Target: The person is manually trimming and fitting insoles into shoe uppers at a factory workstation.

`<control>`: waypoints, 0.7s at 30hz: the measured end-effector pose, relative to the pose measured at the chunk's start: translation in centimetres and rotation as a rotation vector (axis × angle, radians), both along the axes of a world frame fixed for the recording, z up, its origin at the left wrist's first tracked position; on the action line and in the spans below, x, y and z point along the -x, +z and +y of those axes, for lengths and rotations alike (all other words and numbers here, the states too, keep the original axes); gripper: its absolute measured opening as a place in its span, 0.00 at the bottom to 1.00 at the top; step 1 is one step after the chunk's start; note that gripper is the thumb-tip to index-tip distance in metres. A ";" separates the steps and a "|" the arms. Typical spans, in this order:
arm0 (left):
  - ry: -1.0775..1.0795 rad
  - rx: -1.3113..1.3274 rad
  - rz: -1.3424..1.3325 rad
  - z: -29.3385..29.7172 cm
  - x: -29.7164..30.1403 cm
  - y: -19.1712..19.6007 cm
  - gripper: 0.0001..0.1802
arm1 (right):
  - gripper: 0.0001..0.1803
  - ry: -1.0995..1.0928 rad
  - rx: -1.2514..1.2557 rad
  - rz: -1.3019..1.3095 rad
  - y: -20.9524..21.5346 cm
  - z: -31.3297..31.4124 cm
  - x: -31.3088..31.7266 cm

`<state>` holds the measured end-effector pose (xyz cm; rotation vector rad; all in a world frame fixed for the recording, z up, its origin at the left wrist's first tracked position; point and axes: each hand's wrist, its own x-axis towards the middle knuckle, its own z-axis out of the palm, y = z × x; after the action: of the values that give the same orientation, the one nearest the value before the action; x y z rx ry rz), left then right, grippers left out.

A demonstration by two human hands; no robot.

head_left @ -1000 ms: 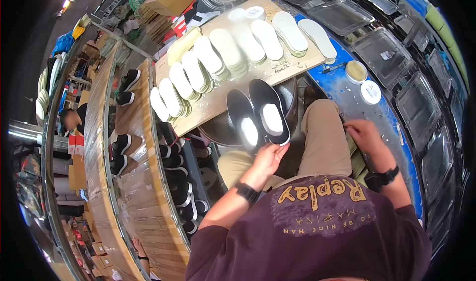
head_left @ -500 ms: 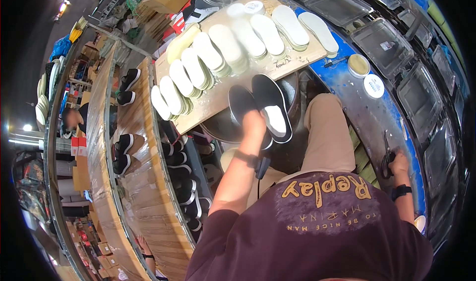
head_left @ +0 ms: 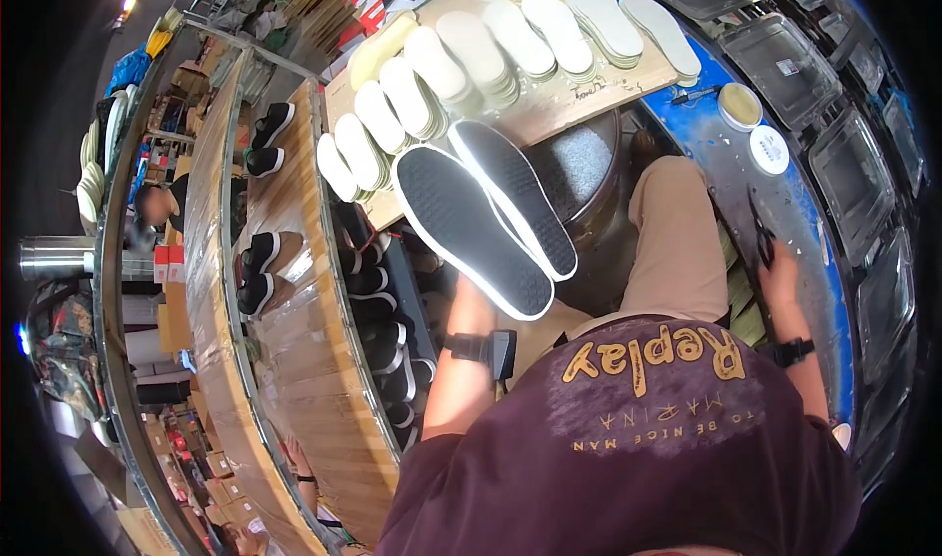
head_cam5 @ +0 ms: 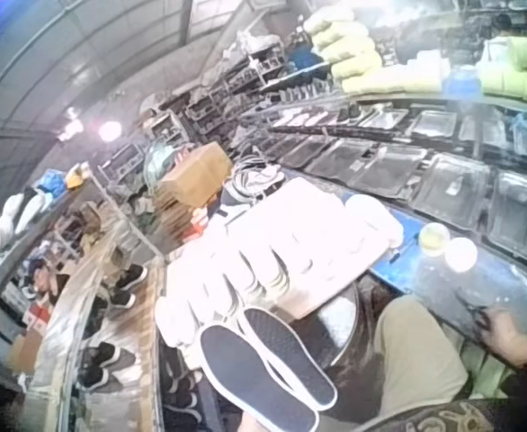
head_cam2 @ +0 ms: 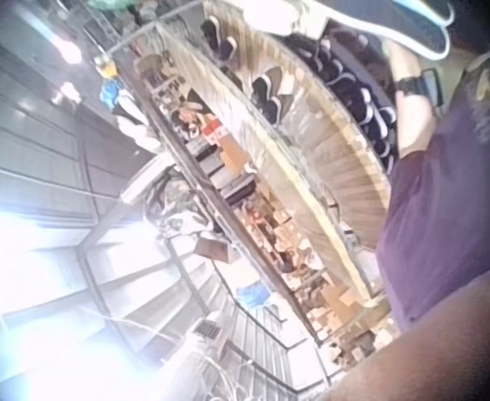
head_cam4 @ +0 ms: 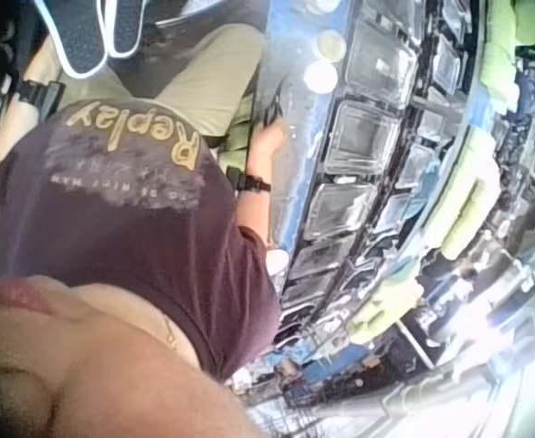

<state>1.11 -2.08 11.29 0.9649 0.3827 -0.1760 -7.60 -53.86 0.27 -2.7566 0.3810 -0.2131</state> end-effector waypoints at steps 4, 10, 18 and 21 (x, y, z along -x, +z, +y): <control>-0.068 -0.010 -0.033 -0.7 1.1 2.4 0.11 | 0.24 0.213 -0.399 -0.030 6.4 11.8 -7.9; -0.109 -0.084 -0.036 -0.9 1.3 1.5 0.11 | 0.29 0.778 -0.488 -0.192 14.1 25.9 -12.2; -0.161 -0.381 -0.029 1.9 3.5 -1.0 0.22 | 0.28 0.838 -0.286 -0.010 15.7 29.8 -13.6; -0.129 -0.065 0.060 0.8 3.5 1.6 0.19 | 0.27 0.752 -0.319 0.149 14.2 28.5 -14.2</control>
<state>-2.34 -1.30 12.86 1.0512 0.3828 -0.3120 6.56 -25.40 14.47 -2.4016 -0.5438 0.2258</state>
